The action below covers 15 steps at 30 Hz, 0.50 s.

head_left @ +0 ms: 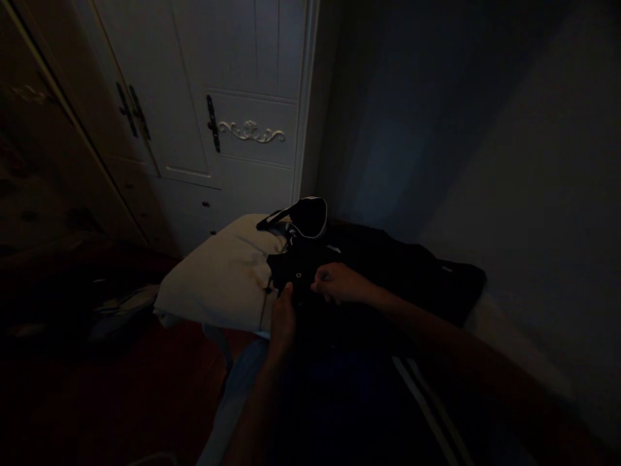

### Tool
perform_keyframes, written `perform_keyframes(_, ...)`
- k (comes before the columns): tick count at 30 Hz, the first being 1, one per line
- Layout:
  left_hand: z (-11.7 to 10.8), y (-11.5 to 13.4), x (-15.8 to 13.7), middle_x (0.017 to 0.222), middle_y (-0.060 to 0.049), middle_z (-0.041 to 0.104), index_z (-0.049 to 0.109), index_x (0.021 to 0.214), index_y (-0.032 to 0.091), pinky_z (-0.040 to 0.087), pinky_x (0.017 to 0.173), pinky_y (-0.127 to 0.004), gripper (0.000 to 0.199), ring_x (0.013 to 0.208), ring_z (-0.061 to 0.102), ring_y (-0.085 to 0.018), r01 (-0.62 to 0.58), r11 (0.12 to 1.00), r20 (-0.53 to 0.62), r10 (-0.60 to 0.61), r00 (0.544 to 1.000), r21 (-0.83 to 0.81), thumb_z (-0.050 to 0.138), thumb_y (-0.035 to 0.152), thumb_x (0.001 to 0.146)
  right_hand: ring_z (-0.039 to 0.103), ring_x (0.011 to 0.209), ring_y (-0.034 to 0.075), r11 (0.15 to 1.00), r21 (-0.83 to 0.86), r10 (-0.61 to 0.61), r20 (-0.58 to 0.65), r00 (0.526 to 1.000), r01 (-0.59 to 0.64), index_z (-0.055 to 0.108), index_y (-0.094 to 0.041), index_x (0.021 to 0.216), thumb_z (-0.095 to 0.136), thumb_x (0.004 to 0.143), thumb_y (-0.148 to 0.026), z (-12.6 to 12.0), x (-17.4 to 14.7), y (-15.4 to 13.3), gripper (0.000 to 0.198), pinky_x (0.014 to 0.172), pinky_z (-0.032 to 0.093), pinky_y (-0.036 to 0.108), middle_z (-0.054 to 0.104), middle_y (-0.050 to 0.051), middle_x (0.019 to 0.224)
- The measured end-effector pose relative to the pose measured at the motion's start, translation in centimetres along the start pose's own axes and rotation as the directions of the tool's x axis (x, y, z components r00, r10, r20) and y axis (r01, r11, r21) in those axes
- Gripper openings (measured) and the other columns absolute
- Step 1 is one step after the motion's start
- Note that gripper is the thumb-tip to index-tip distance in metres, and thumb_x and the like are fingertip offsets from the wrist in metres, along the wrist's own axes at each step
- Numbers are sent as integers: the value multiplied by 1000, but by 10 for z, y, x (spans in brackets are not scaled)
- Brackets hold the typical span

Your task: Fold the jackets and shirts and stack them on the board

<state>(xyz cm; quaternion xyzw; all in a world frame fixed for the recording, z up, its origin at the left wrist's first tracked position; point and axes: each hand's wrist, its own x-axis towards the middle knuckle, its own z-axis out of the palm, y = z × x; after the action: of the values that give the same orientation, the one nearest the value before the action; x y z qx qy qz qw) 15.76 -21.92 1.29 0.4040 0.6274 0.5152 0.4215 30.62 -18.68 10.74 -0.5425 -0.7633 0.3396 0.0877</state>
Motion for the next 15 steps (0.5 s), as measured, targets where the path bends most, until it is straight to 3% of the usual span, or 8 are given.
perform_keyframes(9, -5, 35, -9, 89, -11, 74, 73, 91, 14, 49, 88, -36, 42, 97, 66, -28, -67, 997, 18, 68, 998, -27, 42, 43, 91, 53, 43, 7, 998, 33, 51, -56, 997, -49, 60, -15, 80, 62, 86, -32, -48, -5, 47, 19, 44, 35, 18, 62, -2, 61)
perform_keyframes(15, -7, 55, -8, 80, -10, 72, 72, 82, 15, 48, 78, -35, 45, 88, 66, -29, -118, 992, 48, 119, 992, -37, 46, 51, 86, 59, 51, 10, 999, -35, 3, -137, 991, -8, 63, -15, 81, 62, 86, -33, -62, -11, 45, 18, 51, 40, 21, 64, 0, 68)
